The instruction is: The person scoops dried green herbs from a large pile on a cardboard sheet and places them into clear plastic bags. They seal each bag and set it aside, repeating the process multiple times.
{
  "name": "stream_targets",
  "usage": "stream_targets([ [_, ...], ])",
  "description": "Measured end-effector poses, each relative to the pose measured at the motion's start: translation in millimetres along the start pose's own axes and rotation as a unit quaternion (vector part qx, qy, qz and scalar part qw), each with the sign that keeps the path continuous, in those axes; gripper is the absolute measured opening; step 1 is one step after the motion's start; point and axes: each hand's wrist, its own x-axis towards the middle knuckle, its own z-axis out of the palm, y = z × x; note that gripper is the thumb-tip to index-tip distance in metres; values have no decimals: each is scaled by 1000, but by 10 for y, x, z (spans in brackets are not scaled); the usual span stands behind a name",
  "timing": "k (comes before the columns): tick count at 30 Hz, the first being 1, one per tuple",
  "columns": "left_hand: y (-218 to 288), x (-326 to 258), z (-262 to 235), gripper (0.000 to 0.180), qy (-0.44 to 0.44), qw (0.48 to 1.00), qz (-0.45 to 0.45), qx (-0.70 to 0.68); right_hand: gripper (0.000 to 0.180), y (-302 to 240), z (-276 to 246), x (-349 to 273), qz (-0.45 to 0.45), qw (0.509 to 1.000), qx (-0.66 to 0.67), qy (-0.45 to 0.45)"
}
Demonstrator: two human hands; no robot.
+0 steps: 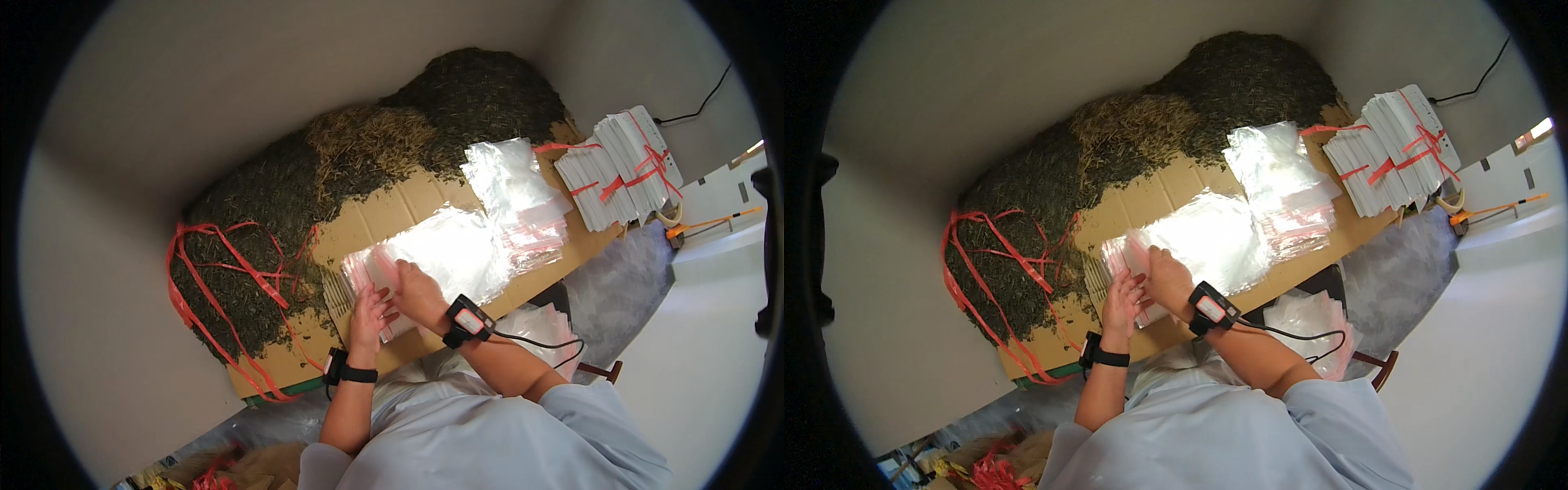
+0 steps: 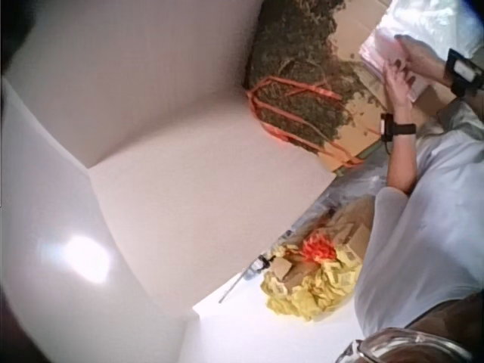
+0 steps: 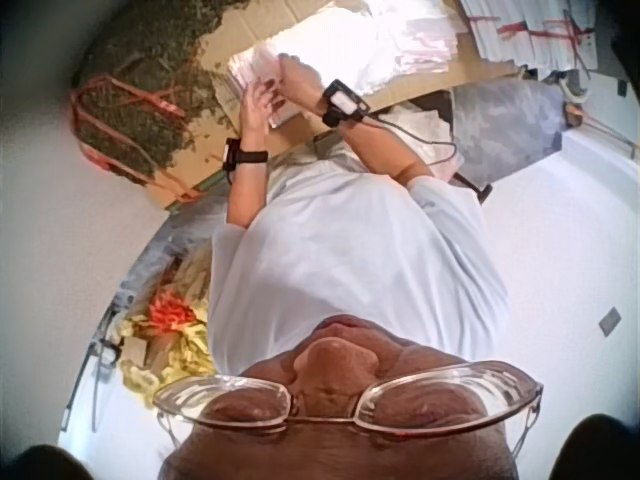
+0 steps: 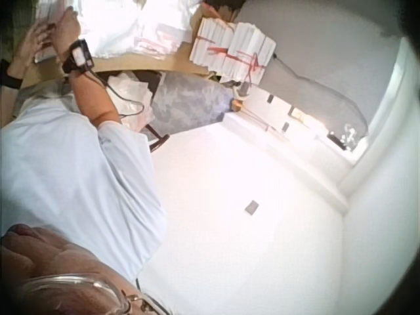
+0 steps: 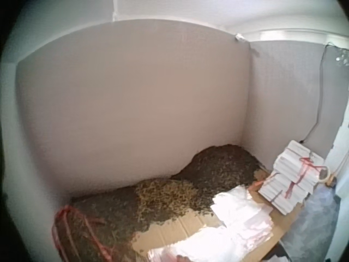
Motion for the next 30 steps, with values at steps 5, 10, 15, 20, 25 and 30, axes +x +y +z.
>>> stream_targets([
  [5, 155, -91, -36, 51, 33, 992, 47, 116, 65, -154, 233, -16, 0, 999, 34, -22],
  [10, 447, -195, 140, 41, 38, 694, 412, 590, 78, 53, 533, -50, -34, 998, 59, -16],
  [15, 529, 118, 187, 31, -91, 587, 401, 698, 62, 406, 272, -266, -148, 978, 149, -17],
  [20, 743, 220, 44, 29, -185, 516, 347, 761, 73, 756, -288, -808, -160, 975, -95, 124],
  [25, 1163, 323, 329, 27, -216, 444, 214, 843, 80, 897, -201, -1015, -6, 974, -144, 174],
  [30, 1215, 938, 836, 39, -141, 553, 380, 728, 72, 1225, -140, -941, 38, 942, -36, 332],
])
